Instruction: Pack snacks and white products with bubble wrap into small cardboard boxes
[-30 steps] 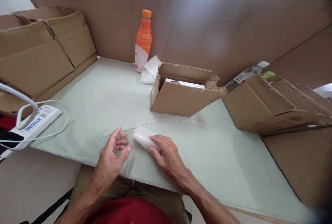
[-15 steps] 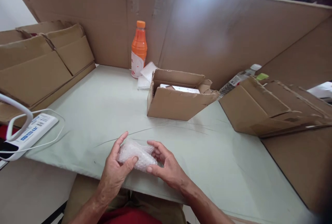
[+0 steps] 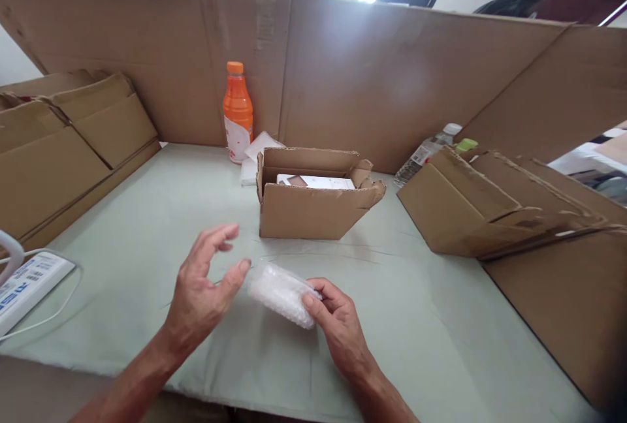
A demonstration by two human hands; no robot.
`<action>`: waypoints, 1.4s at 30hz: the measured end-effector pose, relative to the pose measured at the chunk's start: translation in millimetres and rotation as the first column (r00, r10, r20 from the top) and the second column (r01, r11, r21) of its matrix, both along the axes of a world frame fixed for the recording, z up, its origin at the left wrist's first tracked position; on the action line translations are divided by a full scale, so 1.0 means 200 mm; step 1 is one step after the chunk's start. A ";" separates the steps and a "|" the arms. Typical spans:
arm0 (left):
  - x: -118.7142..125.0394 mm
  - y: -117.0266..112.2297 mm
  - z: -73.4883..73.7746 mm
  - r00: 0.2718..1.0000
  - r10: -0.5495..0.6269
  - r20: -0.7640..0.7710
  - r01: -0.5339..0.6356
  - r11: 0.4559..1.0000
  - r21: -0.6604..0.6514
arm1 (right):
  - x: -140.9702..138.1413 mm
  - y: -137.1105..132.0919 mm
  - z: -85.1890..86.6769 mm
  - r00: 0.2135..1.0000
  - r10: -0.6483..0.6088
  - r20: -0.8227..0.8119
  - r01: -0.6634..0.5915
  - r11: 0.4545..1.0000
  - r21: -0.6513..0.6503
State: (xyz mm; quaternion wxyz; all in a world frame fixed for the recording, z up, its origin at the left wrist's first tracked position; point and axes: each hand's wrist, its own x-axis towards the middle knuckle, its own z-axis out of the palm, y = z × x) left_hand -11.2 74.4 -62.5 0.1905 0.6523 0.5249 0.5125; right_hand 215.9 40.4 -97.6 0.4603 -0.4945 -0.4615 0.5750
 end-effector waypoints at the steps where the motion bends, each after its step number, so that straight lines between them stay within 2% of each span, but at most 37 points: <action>1: 0.02 0.07 0.05 0.997 0.028 -0.070 -0.020 0.993 0.112 | 0.01 0.00 0.00 1.000 -0.014 -0.016 0.014 1.000 -0.009; 3: 0.06 0.20 0.14 0.983 0.068 -0.169 -0.017 0.957 0.289 | 0.01 0.01 0.01 0.999 -0.014 -0.029 0.014 1.000 -0.013; 5: 0.11 0.33 0.18 0.970 0.058 -0.234 0.039 0.921 0.388 | 0.01 0.01 0.01 1.000 0.003 -0.020 -0.003 1.000 -0.010; 7: 0.16 0.40 0.17 0.962 0.047 -0.268 0.084 0.886 0.456 | 0.04 0.00 0.02 1.000 0.017 0.018 -0.017 1.000 0.004; 9: 0.18 0.43 0.13 0.957 0.074 -0.281 0.089 0.845 0.527 | 0.10 -0.02 0.05 0.995 0.021 0.093 -0.026 0.998 0.053; 11: 0.20 0.42 0.08 0.953 0.117 -0.280 0.073 0.809 0.584 | 0.18 -0.02 0.14 0.984 -0.021 0.179 -0.003 0.991 0.133; 14: 0.22 0.38 0.02 0.956 0.150 -0.253 0.036 0.794 0.606 | 0.30 0.03 0.38 0.931 -0.214 0.294 0.125 0.948 0.293; 16: 0.23 0.36 0.00 0.969 0.151 -0.196 -0.008 0.811 0.586 | 0.33 0.15 0.58 0.833 -0.381 0.400 0.191 0.878 0.438; 18: 0.25 0.35 -0.02 0.983 0.131 -0.129 -0.038 0.833 0.552 | 0.30 0.31 0.75 0.711 -0.460 0.532 0.115 0.822 0.558; 19: 0.26 0.35 -0.02 0.988 0.115 -0.100 -0.044 0.843 0.536 | 0.27 0.40 0.81 0.674 -0.447 0.589 0.039 0.817 0.575; 21: 0.27 0.35 -0.03 0.995 0.082 -0.059 -0.040 0.858 0.512 | 0.18 0.58 0.89 0.627 -0.338 0.702 -0.118 0.849 0.515; 23: 0.27 0.35 -0.04 0.998 0.054 -0.036 -0.029 0.868 0.496 | 0.07 0.73 0.92 0.549 -0.212 0.808 -0.252 0.880 0.402; 25: 0.27 0.35 -0.05 0.999 0.028 -0.018 -0.016 0.874 0.485 | -0.04 0.85 0.93 0.413 -0.128 0.901 -0.348 0.893 0.286; 28: 0.26 0.34 -0.06 1.000 -0.009 0.004 0.006 0.879 0.476 | -0.19 0.96 0.96 0.149 -0.109 0.983 -0.408 0.899 0.161; 31: 0.25 0.34 -0.07 0.999 -0.033 0.016 0.022 0.883 0.469 | -0.33 1.02 1.02 -0.132 -0.125 0.983 -0.415 0.908 0.059; 34: 0.24 0.34 -0.07 0.998 -0.049 0.027 0.031 0.883 0.469 | -0.46 1.06 1.05 -0.334 -0.115 0.936 -0.424 0.905 -0.040; 36: 0.24 0.34 -0.07 0.998 -0.055 0.035 0.032 0.883 0.468 | -0.52 1.09 1.04 -0.409 -0.135 0.902 -0.458 0.886 -0.075; 38: 0.24 0.34 -0.07 0.998 -0.056 0.043 0.029 0.885 0.464 | -0.55 1.11 1.03 -0.447 -0.162 0.880 -0.482 0.872 -0.085; 40: 0.23 0.34 -0.08 0.997 -0.058 0.046 0.030 0.887 0.461 | -0.55 1.11 1.01 -0.449 -0.159 0.879 -0.474 0.876 -0.084; 42: 0.23 0.34 -0.08 0.997 -0.064 0.050 0.034 0.888 0.458 | -0.54 1.09 0.99 -0.407 -0.115 0.906 -0.468 0.878 -0.099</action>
